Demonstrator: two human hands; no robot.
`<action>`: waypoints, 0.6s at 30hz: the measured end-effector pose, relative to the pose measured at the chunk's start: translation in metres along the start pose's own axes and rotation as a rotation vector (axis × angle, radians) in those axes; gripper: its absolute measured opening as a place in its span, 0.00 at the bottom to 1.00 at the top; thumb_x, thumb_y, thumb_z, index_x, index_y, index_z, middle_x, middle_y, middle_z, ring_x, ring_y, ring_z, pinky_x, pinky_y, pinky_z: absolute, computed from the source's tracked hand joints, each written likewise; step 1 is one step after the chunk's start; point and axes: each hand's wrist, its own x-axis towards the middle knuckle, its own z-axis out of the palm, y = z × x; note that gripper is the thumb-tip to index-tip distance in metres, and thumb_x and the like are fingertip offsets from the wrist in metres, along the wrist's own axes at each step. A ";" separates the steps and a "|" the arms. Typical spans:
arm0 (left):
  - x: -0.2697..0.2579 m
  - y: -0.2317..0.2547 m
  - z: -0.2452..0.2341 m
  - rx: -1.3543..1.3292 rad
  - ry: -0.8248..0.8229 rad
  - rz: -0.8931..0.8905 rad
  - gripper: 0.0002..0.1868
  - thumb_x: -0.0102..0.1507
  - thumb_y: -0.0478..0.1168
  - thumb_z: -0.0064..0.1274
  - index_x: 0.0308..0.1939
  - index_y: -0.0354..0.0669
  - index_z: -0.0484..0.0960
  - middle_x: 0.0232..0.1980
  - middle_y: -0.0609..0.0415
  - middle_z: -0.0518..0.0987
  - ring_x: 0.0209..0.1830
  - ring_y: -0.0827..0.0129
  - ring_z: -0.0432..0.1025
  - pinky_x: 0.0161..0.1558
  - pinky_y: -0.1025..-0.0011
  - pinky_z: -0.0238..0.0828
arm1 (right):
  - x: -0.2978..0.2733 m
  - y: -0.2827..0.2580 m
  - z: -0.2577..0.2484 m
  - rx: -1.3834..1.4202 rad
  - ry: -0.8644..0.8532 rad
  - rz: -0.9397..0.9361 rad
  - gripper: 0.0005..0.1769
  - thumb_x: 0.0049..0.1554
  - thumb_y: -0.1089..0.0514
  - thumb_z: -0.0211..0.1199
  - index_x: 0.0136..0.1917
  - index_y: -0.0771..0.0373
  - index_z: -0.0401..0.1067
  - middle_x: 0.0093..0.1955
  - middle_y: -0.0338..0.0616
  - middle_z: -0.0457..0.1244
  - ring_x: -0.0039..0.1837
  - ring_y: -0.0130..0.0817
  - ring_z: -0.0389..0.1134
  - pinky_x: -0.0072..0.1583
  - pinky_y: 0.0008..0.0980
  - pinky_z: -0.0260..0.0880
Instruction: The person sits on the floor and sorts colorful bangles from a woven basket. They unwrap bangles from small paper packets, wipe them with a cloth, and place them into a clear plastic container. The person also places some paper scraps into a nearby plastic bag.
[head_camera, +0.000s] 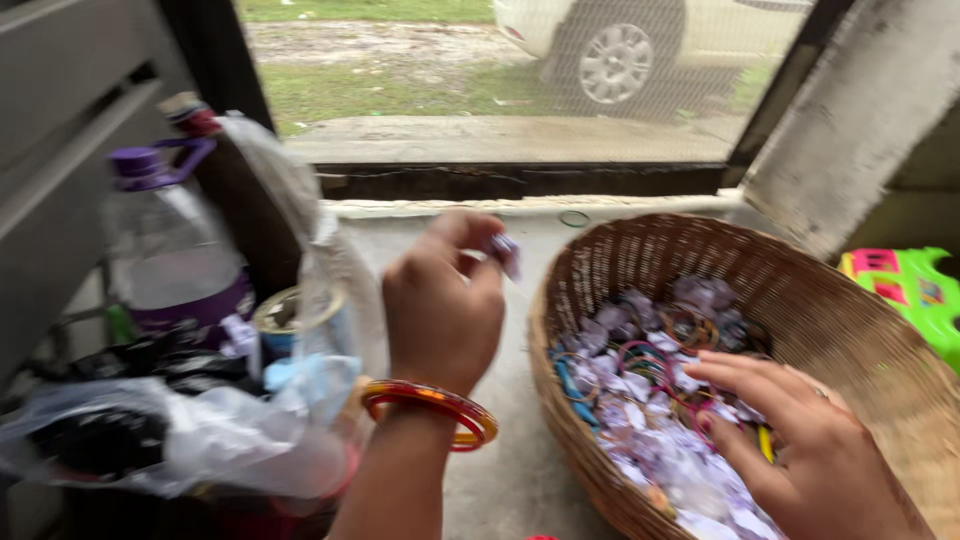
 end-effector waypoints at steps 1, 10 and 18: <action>0.009 -0.003 -0.014 0.045 0.056 -0.014 0.08 0.58 0.32 0.55 0.40 0.45 0.83 0.34 0.53 0.87 0.31 0.66 0.84 0.37 0.67 0.78 | 0.016 -0.016 0.002 -0.001 -0.006 0.011 0.24 0.50 0.53 0.68 0.61 0.54 0.77 0.62 0.42 0.70 0.65 0.40 0.70 0.65 0.40 0.67; 0.039 -0.077 -0.127 0.412 0.300 -0.088 0.08 0.57 0.31 0.60 0.40 0.39 0.83 0.33 0.47 0.85 0.33 0.56 0.81 0.38 0.61 0.77 | 0.088 -0.112 0.050 0.062 -0.051 -0.146 0.24 0.54 0.51 0.68 0.64 0.52 0.76 0.64 0.42 0.70 0.66 0.43 0.69 0.66 0.44 0.63; 0.037 -0.090 -0.137 0.303 0.351 -0.218 0.09 0.59 0.32 0.58 0.44 0.40 0.84 0.37 0.50 0.85 0.33 0.64 0.84 0.35 0.66 0.80 | 0.090 -0.128 0.084 0.068 -0.119 -0.089 0.26 0.54 0.49 0.68 0.66 0.49 0.76 0.68 0.41 0.69 0.69 0.42 0.68 0.69 0.47 0.60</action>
